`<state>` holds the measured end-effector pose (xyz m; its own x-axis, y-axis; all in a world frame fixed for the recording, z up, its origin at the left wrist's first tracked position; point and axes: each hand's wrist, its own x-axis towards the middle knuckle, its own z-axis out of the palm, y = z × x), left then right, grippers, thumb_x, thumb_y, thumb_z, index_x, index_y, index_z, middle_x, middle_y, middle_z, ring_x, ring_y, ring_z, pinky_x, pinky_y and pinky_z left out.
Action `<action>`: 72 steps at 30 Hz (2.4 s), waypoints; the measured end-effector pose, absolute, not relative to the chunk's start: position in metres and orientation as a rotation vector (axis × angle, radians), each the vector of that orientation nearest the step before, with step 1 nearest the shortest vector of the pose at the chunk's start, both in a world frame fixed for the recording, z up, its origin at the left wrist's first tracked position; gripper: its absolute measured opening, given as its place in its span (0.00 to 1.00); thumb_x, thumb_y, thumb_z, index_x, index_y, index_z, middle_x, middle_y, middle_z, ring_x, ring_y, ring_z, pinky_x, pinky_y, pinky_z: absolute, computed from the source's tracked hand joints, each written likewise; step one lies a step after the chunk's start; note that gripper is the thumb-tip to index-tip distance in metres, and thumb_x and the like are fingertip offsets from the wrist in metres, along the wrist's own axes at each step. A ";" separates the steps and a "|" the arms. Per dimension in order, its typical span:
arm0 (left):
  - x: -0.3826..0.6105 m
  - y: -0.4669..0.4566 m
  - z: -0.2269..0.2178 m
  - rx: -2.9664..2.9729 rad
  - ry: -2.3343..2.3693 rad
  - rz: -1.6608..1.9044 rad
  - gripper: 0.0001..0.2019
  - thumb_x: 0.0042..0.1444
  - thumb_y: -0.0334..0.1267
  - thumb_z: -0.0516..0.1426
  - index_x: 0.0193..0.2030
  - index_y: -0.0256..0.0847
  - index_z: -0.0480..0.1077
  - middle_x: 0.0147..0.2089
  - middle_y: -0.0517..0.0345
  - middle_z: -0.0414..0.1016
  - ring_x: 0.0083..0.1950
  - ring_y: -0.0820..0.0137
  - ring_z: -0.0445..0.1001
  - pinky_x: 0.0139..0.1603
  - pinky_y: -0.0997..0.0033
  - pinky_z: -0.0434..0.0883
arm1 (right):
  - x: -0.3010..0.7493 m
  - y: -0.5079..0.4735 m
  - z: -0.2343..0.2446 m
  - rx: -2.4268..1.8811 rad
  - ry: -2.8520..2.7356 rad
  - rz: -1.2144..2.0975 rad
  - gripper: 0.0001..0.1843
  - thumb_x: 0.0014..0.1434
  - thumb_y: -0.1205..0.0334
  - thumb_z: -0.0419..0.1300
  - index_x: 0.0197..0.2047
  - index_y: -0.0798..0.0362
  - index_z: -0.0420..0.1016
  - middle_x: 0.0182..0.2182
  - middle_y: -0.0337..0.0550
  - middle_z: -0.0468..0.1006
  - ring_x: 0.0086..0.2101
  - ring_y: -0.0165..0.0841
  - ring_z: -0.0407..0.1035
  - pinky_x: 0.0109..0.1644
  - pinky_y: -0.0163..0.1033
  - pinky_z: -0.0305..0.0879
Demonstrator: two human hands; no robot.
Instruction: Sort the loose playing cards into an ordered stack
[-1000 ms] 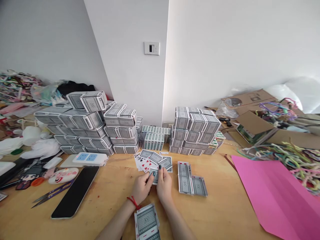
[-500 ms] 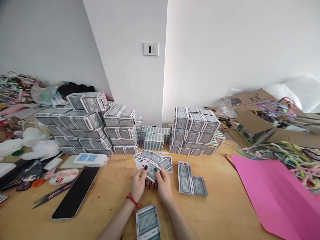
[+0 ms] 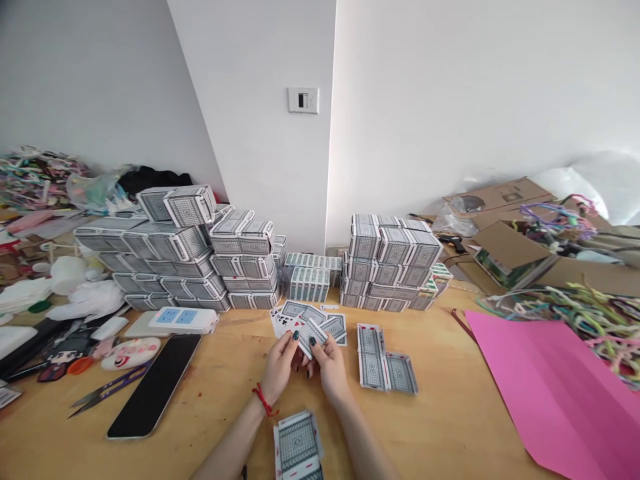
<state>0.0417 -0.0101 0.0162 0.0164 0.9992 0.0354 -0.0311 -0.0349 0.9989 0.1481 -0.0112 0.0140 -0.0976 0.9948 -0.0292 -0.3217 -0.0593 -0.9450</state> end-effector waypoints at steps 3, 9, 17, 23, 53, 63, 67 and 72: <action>0.041 -0.010 0.011 1.268 1.277 1.324 0.13 0.54 0.45 0.45 0.25 0.40 0.58 0.19 0.65 0.59 0.22 0.76 0.60 0.24 0.78 0.61 | 0.148 -0.012 0.013 -0.987 -1.076 1.498 0.19 0.47 0.47 0.56 0.31 0.54 0.59 0.16 0.34 0.70 0.12 0.24 0.59 0.15 0.29 0.54; 0.034 -0.004 -0.002 1.428 1.551 1.323 0.12 0.55 0.42 0.42 0.31 0.39 0.61 0.26 0.59 0.66 0.28 0.71 0.65 0.29 0.74 0.62 | 0.141 -0.016 0.008 -1.115 -1.200 1.461 0.22 0.49 0.41 0.48 0.27 0.54 0.62 0.12 0.35 0.68 0.10 0.26 0.60 0.12 0.29 0.53; 0.032 -0.005 -0.001 1.704 1.680 1.121 0.11 0.56 0.39 0.40 0.31 0.41 0.60 0.25 0.58 0.68 0.27 0.70 0.67 0.26 0.75 0.59 | 0.135 -0.018 0.004 -1.303 -1.250 1.226 0.26 0.53 0.41 0.41 0.17 0.52 0.58 0.06 0.34 0.59 0.08 0.26 0.54 0.10 0.30 0.45; 0.034 -0.006 0.004 1.758 1.650 1.068 0.15 0.56 0.42 0.41 0.22 0.40 0.58 0.18 0.62 0.63 0.20 0.75 0.61 0.22 0.78 0.55 | 0.140 -0.014 0.003 -1.406 -1.188 0.976 0.24 0.51 0.42 0.46 0.21 0.54 0.64 0.13 0.37 0.67 0.16 0.29 0.61 0.17 0.31 0.54; 0.041 -0.019 0.011 1.821 1.407 1.034 0.23 0.56 0.45 0.42 0.13 0.38 0.55 0.12 0.63 0.56 0.16 0.78 0.54 0.18 0.77 0.49 | 0.141 -0.014 0.003 -1.664 -1.128 0.773 0.29 0.49 0.37 0.41 0.11 0.50 0.47 0.07 0.34 0.55 0.12 0.26 0.51 0.15 0.33 0.43; 0.041 -0.018 0.012 1.897 1.600 1.073 0.21 0.56 0.43 0.41 0.15 0.39 0.57 0.13 0.61 0.59 0.17 0.77 0.55 0.19 0.76 0.50 | 0.140 -0.017 0.004 -1.629 -1.120 0.833 0.26 0.53 0.42 0.41 0.12 0.50 0.48 0.08 0.33 0.52 0.12 0.26 0.49 0.16 0.32 0.42; 0.042 -0.020 0.012 1.898 1.546 1.034 0.20 0.56 0.42 0.41 0.16 0.39 0.57 0.13 0.62 0.58 0.16 0.77 0.56 0.19 0.76 0.49 | 0.141 -0.015 0.002 -1.647 -1.139 0.750 0.27 0.52 0.42 0.42 0.12 0.50 0.44 0.09 0.33 0.50 0.13 0.25 0.46 0.17 0.33 0.41; 0.041 -0.018 0.010 1.850 1.565 1.060 0.20 0.57 0.43 0.40 0.17 0.39 0.59 0.14 0.60 0.61 0.17 0.76 0.58 0.19 0.76 0.51 | 0.142 -0.014 0.000 -1.572 -1.066 0.809 0.26 0.52 0.41 0.42 0.13 0.50 0.45 0.10 0.33 0.50 0.14 0.25 0.46 0.17 0.33 0.42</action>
<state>0.0408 -0.0181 0.0097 0.0404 0.9687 0.2448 0.5872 -0.2212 0.7786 0.1422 -0.0141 -0.0005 0.3807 0.9246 0.0149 0.2339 -0.0807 -0.9689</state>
